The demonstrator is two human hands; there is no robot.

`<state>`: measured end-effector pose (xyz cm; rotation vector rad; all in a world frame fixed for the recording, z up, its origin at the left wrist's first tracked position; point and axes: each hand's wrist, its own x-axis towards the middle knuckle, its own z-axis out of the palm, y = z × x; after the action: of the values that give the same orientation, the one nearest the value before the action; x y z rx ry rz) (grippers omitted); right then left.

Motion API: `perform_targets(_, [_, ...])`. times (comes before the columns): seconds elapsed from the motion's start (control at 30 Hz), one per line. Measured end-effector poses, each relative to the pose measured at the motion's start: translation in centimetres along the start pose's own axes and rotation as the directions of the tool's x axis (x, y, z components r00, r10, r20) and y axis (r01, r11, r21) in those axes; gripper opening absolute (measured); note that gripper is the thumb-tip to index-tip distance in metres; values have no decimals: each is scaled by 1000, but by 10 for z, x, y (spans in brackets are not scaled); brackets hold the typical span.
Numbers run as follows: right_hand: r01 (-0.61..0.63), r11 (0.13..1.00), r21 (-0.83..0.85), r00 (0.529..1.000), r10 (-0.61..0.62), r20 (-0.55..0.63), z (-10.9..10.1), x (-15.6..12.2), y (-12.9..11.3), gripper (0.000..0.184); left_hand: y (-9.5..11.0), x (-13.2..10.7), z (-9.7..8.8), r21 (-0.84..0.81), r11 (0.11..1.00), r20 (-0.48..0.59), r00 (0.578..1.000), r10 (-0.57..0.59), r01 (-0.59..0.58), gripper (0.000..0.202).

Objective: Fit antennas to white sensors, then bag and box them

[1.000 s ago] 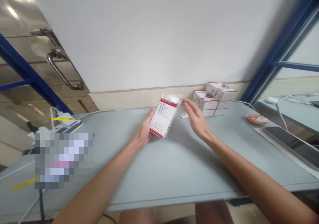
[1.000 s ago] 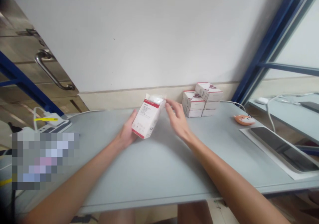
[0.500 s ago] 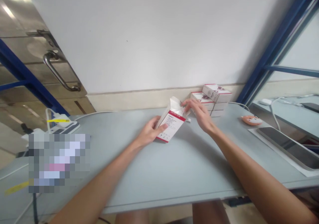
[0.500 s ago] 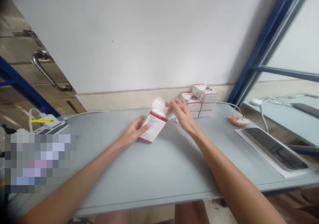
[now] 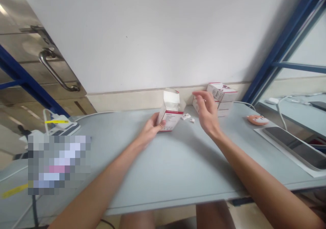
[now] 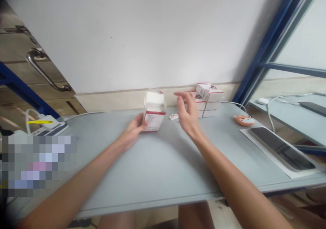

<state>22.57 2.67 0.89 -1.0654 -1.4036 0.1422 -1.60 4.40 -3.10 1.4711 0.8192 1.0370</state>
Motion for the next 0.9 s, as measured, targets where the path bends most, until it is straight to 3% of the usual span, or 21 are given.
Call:
perform_targets(0.07, [-100,988,-117,988,113,108,-1,2,12,30,0,2,-6,-26,999,-22,999,-29,28,59])
perform_targets(0.17, [-100,882,-460,869,303,392,-4,-2,34,30,2,4,-15,-35,996,-21,996,-87,86,62])
perform_targets(0.23, [-45,799,-599,797,391,461,-5,-8,47,33,2,4,-17,-33,992,7,993,-118,118,67])
perform_targets(0.33, [-6,782,-623,764,405,502,-4,-14,57,34,1,3,-16,12,997,-16,997,-74,74,81])
perform_targets(0.4, [-5,792,-610,765,396,508,-2,-14,58,32,0,2,-12,114,990,-111,989,95,-82,92])
perform_targets(0.5, [-60,846,-529,817,346,460,0,-8,44,24,3,-1,-6,379,856,-185,878,442,-351,95])
perform_targets(0.57, [-78,926,-370,887,233,397,0,-4,24,22,6,-3,-2,524,757,-152,831,535,-391,84])
perform_targets(0.63, [-32,985,-172,949,84,304,1,2,-2,25,8,-4,0,600,722,-129,848,513,-345,74])
perform_targets(0.7, [7,999,-39,968,3,252,5,9,-26,25,10,-5,0,633,719,-117,883,455,-287,68])
perform_targets(0.8, [24,1000,20,933,-29,359,20,23,-49,22,13,-6,-2,687,684,-74,912,403,-246,56])
perform_targets(0.9, [24,999,-27,881,-9,472,40,38,-53,18,18,-7,-4,756,604,-12,917,399,-253,48])
